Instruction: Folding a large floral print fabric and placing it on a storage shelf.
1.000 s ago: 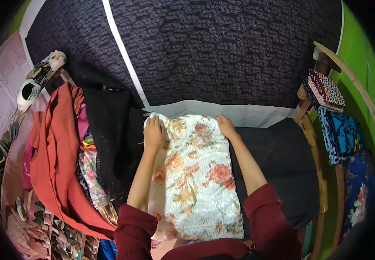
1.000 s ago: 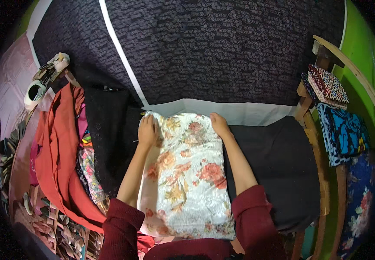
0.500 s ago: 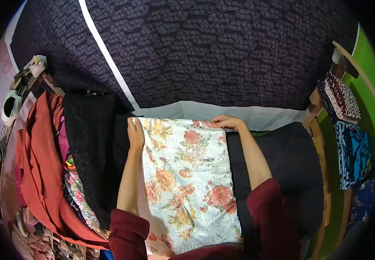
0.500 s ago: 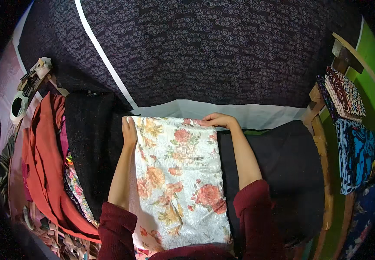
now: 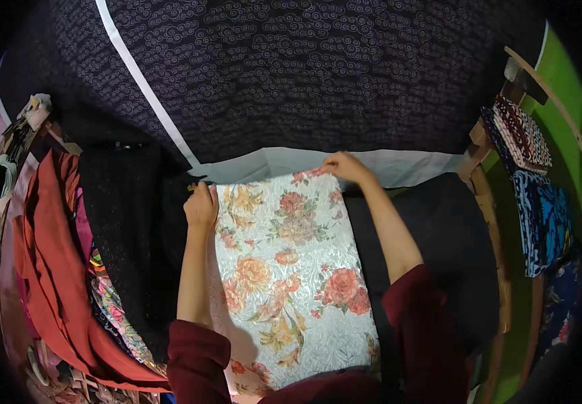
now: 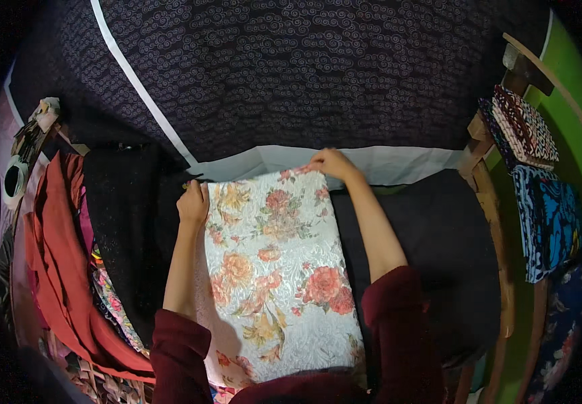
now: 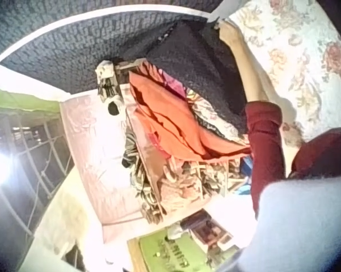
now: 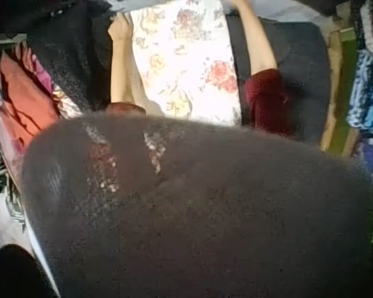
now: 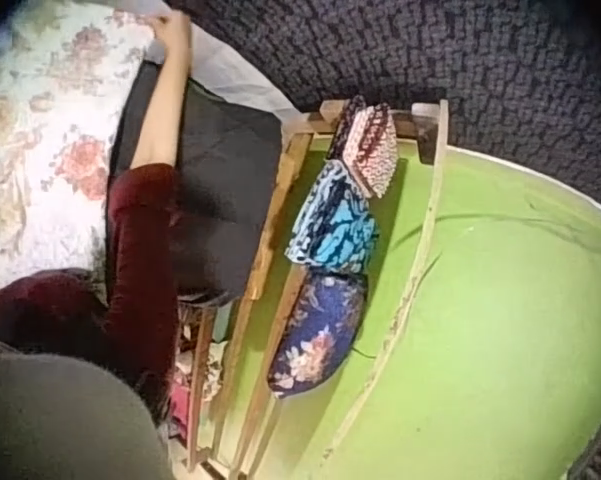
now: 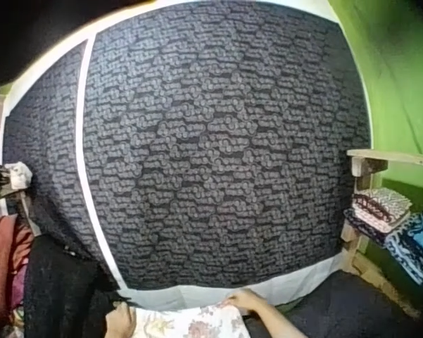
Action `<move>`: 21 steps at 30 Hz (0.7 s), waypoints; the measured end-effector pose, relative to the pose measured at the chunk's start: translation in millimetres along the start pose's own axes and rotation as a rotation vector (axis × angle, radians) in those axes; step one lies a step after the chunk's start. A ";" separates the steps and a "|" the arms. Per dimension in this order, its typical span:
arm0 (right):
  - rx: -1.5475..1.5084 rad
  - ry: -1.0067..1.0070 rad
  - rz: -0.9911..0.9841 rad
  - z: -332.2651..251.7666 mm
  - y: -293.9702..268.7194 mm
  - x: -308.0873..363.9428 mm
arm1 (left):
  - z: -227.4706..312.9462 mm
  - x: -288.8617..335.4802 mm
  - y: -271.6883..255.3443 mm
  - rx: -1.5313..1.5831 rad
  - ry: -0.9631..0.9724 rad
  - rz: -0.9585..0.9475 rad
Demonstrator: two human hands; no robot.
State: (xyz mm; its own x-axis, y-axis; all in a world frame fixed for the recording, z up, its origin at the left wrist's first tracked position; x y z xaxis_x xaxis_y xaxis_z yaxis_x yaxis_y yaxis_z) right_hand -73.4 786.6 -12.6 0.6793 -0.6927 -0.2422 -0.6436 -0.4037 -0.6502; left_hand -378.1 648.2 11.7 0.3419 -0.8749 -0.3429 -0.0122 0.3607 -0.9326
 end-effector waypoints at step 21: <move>-0.158 0.325 0.162 55.4 18.7 28.3 | -38.9 -26.3 -7.6 0.861 -0.040 0.030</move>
State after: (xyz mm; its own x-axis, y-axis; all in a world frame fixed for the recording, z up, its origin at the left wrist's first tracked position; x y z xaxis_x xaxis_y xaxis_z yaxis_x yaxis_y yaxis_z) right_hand -46.7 792.5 -71.4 0.4332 -0.8981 -0.0754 -0.7970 -0.3427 -0.4974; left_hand -423.6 655.9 23.5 0.3858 -0.8548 -0.3472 0.6895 0.5171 -0.5071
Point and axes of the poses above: each hand's wrist, its own x-axis away from the middle knuckle, its own y-axis out of the palm, z = x × y, the point moved 10 cm from there along -x, towards the middle knuckle, and after that the axes turned 3 degrees about -y, right-handed, at the moved point
